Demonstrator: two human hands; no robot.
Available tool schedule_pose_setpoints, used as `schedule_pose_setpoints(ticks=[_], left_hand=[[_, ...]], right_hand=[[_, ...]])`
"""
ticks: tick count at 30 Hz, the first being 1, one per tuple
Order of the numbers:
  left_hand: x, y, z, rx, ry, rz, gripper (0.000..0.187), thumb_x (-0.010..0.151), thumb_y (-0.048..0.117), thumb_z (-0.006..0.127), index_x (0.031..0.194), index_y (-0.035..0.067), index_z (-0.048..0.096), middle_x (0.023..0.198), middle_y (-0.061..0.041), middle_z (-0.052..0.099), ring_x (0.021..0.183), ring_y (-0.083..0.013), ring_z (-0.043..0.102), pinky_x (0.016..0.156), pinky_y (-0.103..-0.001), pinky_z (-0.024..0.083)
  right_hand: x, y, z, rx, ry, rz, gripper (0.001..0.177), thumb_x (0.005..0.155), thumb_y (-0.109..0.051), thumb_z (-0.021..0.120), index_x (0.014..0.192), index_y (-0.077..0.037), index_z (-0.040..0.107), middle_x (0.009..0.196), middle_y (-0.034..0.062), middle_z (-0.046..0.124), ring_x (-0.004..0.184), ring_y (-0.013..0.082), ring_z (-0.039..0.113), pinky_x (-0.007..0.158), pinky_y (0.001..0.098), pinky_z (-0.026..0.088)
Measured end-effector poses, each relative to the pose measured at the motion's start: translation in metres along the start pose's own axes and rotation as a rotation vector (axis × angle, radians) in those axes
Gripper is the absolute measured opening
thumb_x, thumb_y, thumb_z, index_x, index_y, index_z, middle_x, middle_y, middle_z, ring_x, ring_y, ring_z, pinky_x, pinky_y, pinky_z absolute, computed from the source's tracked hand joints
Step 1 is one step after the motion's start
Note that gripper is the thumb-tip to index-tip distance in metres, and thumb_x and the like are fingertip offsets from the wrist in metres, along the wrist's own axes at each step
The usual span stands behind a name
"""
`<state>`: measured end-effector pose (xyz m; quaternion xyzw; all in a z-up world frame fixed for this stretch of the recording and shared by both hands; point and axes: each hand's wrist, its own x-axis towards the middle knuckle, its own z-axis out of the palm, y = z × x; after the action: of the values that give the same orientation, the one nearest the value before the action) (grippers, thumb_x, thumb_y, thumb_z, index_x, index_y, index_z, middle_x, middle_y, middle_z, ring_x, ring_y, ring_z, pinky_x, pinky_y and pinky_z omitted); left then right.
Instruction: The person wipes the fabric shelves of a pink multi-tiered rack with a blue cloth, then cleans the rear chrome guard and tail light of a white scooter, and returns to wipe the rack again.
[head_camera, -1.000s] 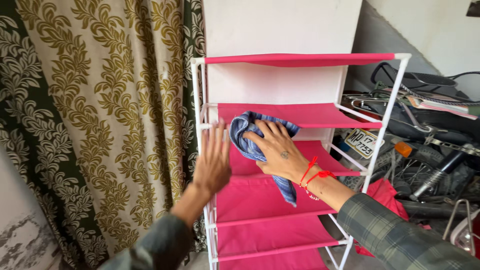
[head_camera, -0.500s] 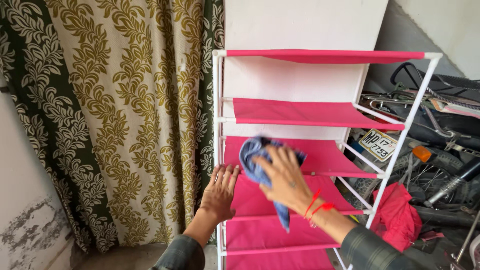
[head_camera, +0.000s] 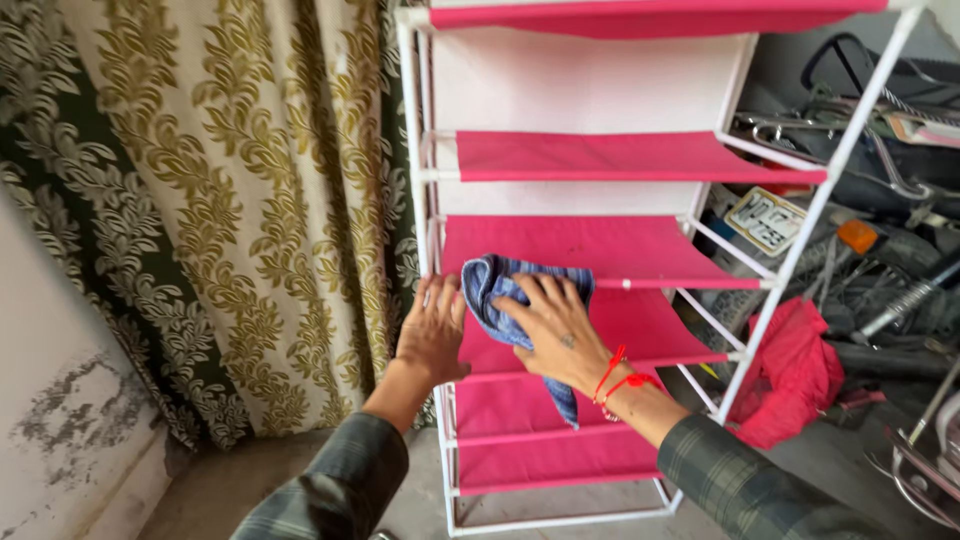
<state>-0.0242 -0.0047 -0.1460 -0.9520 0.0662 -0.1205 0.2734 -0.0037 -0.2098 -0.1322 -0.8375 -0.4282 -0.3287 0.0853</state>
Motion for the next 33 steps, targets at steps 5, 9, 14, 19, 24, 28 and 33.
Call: schedule_pose_setpoints(ticks=[5,9,14,19,24,28,33], left_hand=[[-0.005,-0.001,-0.005,-0.075,0.079,-0.017,0.138,0.071,0.076,0.073,0.159,-0.007,0.008,0.157,-0.022,0.029,0.148,-0.0388,0.023,0.124,-0.049,0.008],[-0.006,-0.001,-0.006,-0.082,0.074,-0.018,0.138,0.070,0.076,0.073,0.158,-0.008,0.008,0.157,-0.023,0.029,0.148,-0.0389,0.023,0.123,-0.050,0.007],[-0.007,-0.002,-0.006,-0.101,0.068,-0.023,0.137,0.069,0.073,0.074,0.159,-0.009,0.011,0.156,-0.022,0.030,0.148,-0.0394,0.023,0.125,-0.050,0.006],[-0.005,-0.009,-0.003,-0.037,0.021,0.025,0.128,0.071,0.074,0.073,0.151,-0.012,0.022,0.157,-0.027,0.027,0.148,-0.0434,0.019,0.123,-0.053,0.005],[-0.004,-0.012,-0.001,-0.071,0.051,0.038,0.130,0.070,0.073,0.075,0.153,-0.010,0.021,0.158,-0.023,0.028,0.151,-0.0385,0.021,0.125,-0.052,0.006],[-0.005,-0.011,-0.003,-0.111,0.048,0.016,0.137,0.070,0.072,0.075,0.158,-0.007,0.007,0.156,-0.022,0.029,0.149,-0.0376,0.022,0.125,-0.049,0.007],[-0.002,-0.008,-0.008,-0.062,-0.030,0.018,0.138,0.076,0.077,0.070,0.158,-0.009,-0.001,0.157,-0.024,0.025,0.149,-0.0407,0.019,0.124,-0.049,0.005]], right_hand=[[-0.018,0.020,-0.015,-0.021,0.047,0.079,0.063,0.063,-0.017,0.081,0.124,-0.014,0.067,0.134,0.0168,0.053,0.126,0.0372,0.048,0.107,0.0528,0.036],[-0.025,0.016,-0.019,0.001,0.124,0.134,0.061,0.062,-0.018,0.081,0.121,-0.013,0.068,0.125,0.0163,0.054,0.124,0.0382,0.049,0.105,0.0526,0.038],[-0.003,-0.012,0.001,0.106,0.168,0.133,0.059,0.064,-0.020,0.082,0.120,-0.010,0.067,0.126,0.0186,0.053,0.123,0.0384,0.049,0.103,0.0518,0.038],[0.020,-0.032,0.022,0.148,0.197,0.071,0.058,0.063,-0.019,0.082,0.117,-0.007,0.066,0.131,0.0214,0.053,0.124,0.0389,0.048,0.106,0.0537,0.036],[0.003,-0.003,0.017,0.047,0.146,0.025,0.055,0.064,-0.015,0.079,0.117,-0.009,0.067,0.132,0.0172,0.056,0.123,0.0349,0.051,0.106,0.0516,0.038],[-0.035,0.046,-0.005,-0.038,0.147,0.082,0.052,0.064,-0.016,0.079,0.115,-0.011,0.067,0.126,0.0159,0.057,0.119,0.0357,0.053,0.098,0.0520,0.041],[-0.080,0.100,-0.038,-0.180,0.097,0.241,0.051,0.062,-0.012,0.077,0.112,-0.010,0.068,0.120,0.0147,0.059,0.115,0.0350,0.056,0.094,0.0498,0.045]])
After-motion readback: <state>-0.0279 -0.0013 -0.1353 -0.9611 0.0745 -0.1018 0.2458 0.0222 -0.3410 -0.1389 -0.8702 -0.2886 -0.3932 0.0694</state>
